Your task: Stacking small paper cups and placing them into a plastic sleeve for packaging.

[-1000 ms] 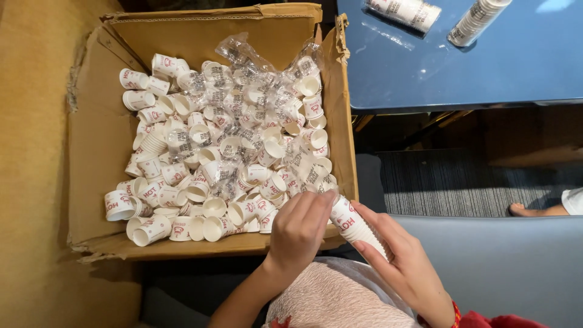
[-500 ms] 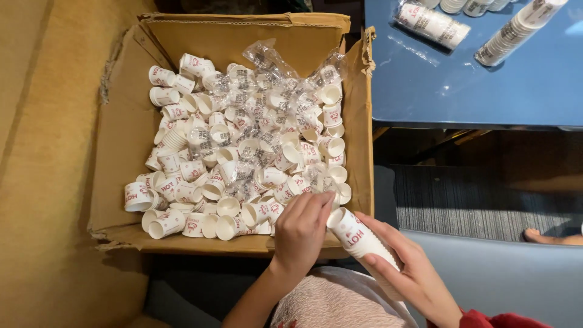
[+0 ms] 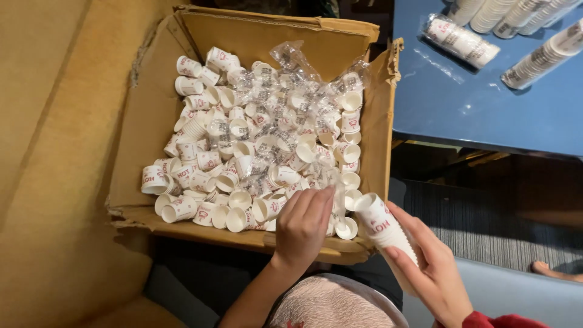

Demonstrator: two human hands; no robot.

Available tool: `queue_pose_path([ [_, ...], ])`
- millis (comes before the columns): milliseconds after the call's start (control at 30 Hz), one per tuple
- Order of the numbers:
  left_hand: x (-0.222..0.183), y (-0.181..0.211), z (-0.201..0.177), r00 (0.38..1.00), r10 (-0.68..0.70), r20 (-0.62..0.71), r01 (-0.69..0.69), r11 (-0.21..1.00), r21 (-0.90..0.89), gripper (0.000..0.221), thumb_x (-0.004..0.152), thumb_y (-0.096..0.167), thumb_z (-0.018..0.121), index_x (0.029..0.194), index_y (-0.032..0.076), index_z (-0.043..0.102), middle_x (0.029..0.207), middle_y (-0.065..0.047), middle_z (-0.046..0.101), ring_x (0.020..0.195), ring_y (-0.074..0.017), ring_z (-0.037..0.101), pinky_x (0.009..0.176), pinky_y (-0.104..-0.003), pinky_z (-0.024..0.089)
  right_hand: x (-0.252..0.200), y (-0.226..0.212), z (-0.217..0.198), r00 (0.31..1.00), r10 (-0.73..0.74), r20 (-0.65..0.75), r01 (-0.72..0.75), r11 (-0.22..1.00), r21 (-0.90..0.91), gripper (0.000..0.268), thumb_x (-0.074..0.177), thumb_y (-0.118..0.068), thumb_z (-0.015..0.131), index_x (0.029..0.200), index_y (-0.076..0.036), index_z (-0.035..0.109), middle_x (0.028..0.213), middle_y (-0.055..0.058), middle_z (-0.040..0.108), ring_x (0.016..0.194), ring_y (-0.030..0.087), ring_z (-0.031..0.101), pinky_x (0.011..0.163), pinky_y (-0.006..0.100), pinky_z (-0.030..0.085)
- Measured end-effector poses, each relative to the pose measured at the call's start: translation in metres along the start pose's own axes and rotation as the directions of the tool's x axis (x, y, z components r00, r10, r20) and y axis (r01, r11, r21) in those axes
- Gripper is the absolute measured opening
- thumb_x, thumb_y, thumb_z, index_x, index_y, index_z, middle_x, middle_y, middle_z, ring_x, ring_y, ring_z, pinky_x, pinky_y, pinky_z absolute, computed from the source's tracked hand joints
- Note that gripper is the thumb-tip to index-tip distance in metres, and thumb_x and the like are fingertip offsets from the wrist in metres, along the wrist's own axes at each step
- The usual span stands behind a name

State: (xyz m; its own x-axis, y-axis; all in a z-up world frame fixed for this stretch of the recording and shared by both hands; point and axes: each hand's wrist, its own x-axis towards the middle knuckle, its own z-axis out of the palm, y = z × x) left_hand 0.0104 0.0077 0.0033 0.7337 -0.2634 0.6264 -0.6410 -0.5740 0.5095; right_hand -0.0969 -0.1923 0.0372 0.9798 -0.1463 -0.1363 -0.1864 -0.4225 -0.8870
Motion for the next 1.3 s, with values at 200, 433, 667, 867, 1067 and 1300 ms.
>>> queue_pose_path([
  [200,0.002,0.014,0.003,0.975,-0.119,0.190,0.175,0.933,-0.313,0.013,0.092,0.002,0.073,0.103,0.003,0.069,0.093,-0.011,0.069,0.086,-0.0302,0.068,0.075,-0.038,0.054,-0.005,0.009,0.002,0.956,0.057,0.286,-0.106,0.982,0.158,0.062,0.085,-0.014,0.067,0.146,-0.006,0.053,0.133,0.011,0.064,0.120,0.023,0.065,0.099,0.033,0.051],
  [433,-0.007,0.014,0.019,0.976,-0.112,0.186,0.148,0.971,-0.189,0.015,0.089,0.004,0.076,0.103,0.005,0.070,0.087,-0.009,0.067,0.081,-0.0289,0.066,0.072,-0.039,0.054,-0.008,-0.025,0.004,0.991,0.107,0.080,-0.100,0.992,-0.081,0.058,0.086,-0.020,0.069,0.142,-0.011,0.058,0.110,0.010,0.070,0.096,0.023,0.068,0.080,0.034,0.056],
  [667,-0.012,0.024,0.019,0.989,0.045,0.141,-0.021,0.986,-0.167,0.021,0.088,-0.001,0.076,0.108,0.000,0.071,0.086,-0.009,0.066,0.080,-0.0258,0.066,0.071,-0.037,0.054,-0.009,-0.026,0.008,0.994,0.046,-0.102,-0.079,0.933,-0.351,0.054,0.086,-0.023,0.071,0.138,-0.016,0.060,0.109,0.009,0.070,0.081,0.026,0.071,0.069,0.035,0.056],
  [867,-0.017,0.012,0.024,0.991,-0.001,0.133,0.014,0.995,-0.097,0.015,0.091,0.001,0.078,0.105,-0.001,0.073,0.084,-0.009,0.068,0.075,-0.0219,0.067,0.065,-0.033,0.053,-0.035,0.005,-0.013,0.994,0.066,-0.090,-0.072,0.995,-0.067,0.058,0.087,-0.025,0.069,0.142,-0.009,0.059,0.117,0.011,0.071,0.098,0.022,0.071,0.080,0.034,0.055],
  [1067,-0.015,0.029,0.034,0.938,-0.116,0.326,0.224,0.921,-0.320,0.007,0.094,0.009,0.071,0.097,0.004,0.067,0.092,-0.009,0.071,0.084,-0.0292,0.070,0.073,-0.038,0.055,-0.045,0.038,-0.004,0.965,0.014,0.261,-0.163,0.813,0.559,0.073,0.091,-0.041,0.070,0.146,0.003,0.055,0.154,0.023,0.052,0.125,0.028,0.065,0.100,0.038,0.052],
  [1300,-0.016,0.032,0.030,0.940,-0.143,0.310,0.253,0.901,-0.352,0.009,0.093,0.009,0.073,0.098,0.005,0.067,0.090,-0.010,0.070,0.082,-0.0307,0.069,0.072,-0.041,0.054,-0.036,0.053,0.007,0.971,-0.004,0.239,-0.166,0.706,0.688,0.074,0.094,-0.046,0.068,0.147,0.004,0.052,0.176,0.021,0.026,0.118,0.029,0.064,0.089,0.040,0.057],
])
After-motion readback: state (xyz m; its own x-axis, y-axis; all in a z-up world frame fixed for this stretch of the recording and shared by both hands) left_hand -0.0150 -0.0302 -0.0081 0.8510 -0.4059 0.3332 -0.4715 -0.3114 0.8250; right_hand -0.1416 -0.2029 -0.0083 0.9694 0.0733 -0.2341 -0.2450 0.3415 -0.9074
